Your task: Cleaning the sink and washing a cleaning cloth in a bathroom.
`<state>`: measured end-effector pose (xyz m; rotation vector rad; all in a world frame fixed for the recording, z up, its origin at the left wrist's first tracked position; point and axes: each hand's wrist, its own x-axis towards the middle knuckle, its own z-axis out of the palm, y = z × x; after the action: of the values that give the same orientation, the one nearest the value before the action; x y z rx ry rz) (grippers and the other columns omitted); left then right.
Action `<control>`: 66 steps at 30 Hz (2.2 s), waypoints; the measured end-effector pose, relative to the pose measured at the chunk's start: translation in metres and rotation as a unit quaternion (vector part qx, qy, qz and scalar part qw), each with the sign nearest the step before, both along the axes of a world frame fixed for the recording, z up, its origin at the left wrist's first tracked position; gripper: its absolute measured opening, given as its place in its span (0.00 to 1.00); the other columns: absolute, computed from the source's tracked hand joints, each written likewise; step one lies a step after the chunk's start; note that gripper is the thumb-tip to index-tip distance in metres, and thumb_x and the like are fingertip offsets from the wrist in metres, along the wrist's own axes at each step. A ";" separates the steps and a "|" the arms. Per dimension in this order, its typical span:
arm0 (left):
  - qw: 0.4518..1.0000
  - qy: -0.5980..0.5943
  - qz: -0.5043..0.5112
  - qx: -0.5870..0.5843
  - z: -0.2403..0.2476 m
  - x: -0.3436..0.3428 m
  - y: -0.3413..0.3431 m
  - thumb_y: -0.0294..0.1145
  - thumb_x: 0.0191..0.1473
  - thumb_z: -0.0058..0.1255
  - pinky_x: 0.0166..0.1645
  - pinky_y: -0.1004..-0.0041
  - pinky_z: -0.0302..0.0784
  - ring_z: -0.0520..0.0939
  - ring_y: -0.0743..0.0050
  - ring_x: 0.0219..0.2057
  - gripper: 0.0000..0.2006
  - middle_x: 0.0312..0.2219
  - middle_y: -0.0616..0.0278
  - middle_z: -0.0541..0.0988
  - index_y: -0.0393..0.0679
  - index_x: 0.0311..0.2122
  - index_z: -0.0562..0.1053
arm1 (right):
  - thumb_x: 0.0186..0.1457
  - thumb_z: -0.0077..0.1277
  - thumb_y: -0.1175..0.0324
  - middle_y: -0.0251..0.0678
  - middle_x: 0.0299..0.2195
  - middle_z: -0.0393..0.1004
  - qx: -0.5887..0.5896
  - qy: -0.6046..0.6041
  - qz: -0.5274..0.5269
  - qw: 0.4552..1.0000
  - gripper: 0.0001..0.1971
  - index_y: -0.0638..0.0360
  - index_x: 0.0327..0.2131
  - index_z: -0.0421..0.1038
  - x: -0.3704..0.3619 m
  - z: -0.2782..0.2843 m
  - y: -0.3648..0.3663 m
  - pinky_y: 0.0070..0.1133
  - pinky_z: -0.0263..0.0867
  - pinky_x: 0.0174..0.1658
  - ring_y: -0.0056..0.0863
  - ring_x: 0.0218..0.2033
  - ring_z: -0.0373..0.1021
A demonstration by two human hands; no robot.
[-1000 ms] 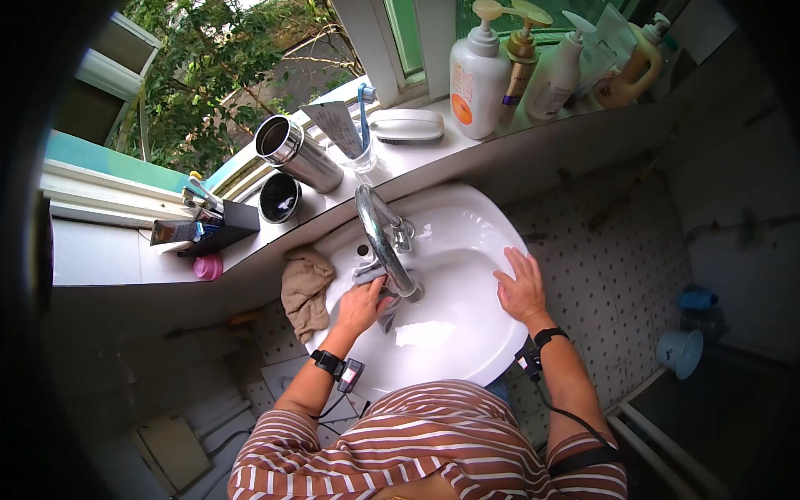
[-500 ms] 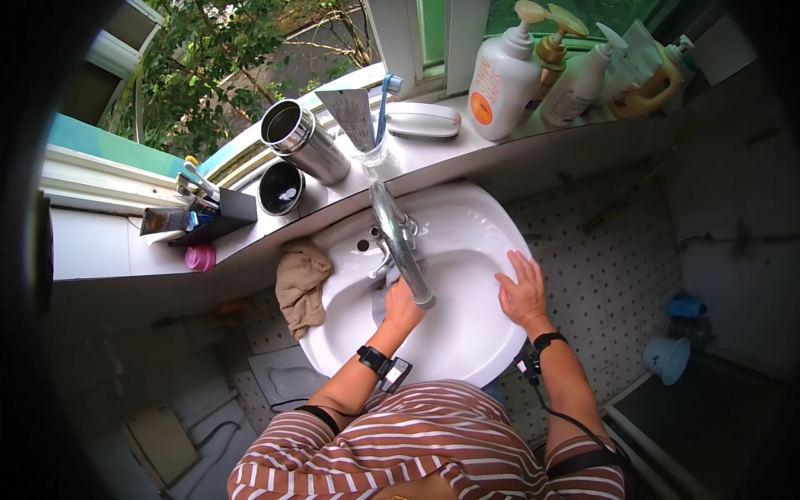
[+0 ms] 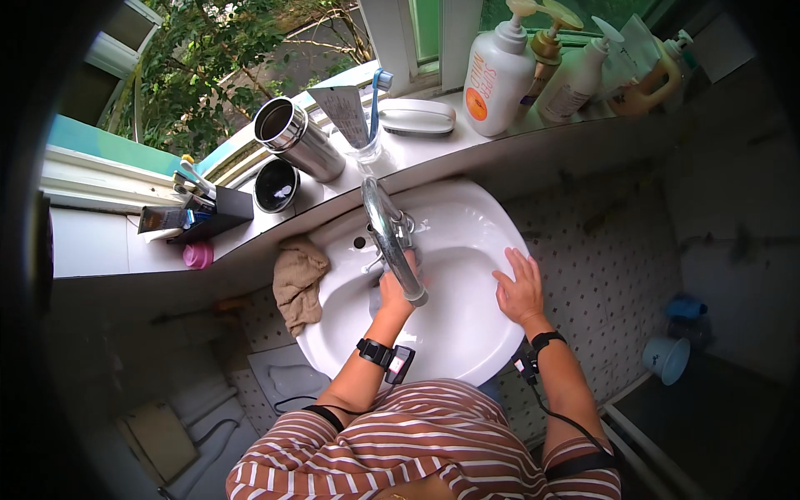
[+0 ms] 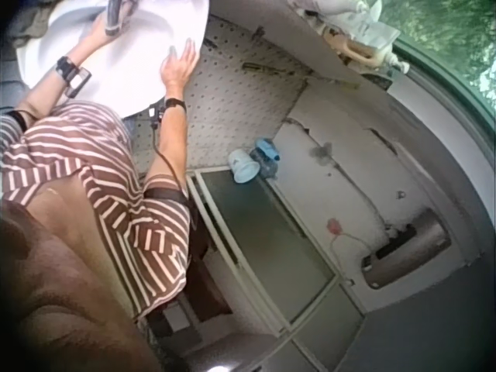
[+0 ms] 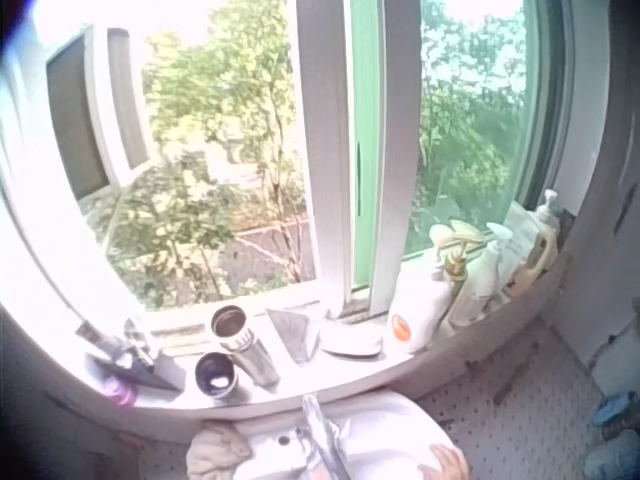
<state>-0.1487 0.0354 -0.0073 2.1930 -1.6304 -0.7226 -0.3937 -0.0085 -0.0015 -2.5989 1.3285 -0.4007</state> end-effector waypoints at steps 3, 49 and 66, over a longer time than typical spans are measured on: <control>1.000 -0.013 -0.018 0.006 0.004 0.008 0.000 0.31 0.39 0.57 0.32 0.55 0.73 0.76 0.43 0.30 0.22 0.33 0.46 0.72 0.41 0.40 0.63 | 0.39 0.50 0.74 0.45 0.52 0.59 -0.003 -0.003 0.003 1.000 0.11 0.52 0.31 0.74 -0.002 -0.001 -0.001 0.35 0.48 0.57 0.39 0.55 0.54; 0.853 0.469 0.177 -0.144 0.102 0.051 0.186 0.23 0.36 0.55 0.32 0.82 0.58 0.62 0.84 0.25 0.13 0.20 0.73 0.63 0.44 0.18 0.60 | 0.38 0.54 0.69 0.47 0.49 0.60 -0.078 -0.033 0.029 0.996 0.12 0.53 0.32 0.73 -0.006 -0.015 0.007 0.39 0.47 0.55 0.41 0.54 0.53; 0.634 0.663 0.378 -0.124 0.034 -0.037 0.214 0.21 0.41 0.54 0.28 0.86 0.63 0.72 0.86 0.25 0.09 0.25 0.71 0.74 0.45 0.31 0.70 | 0.57 0.39 0.51 0.26 0.35 0.69 0.551 -0.197 0.211 0.783 0.22 0.50 0.51 0.63 0.159 0.011 -0.087 0.16 0.63 0.35 0.18 0.31 0.70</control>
<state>-0.1856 0.2490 0.0270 1.1593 0.0016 -1.2141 -0.2345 -0.0953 0.0093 -1.5776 0.4970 -0.0256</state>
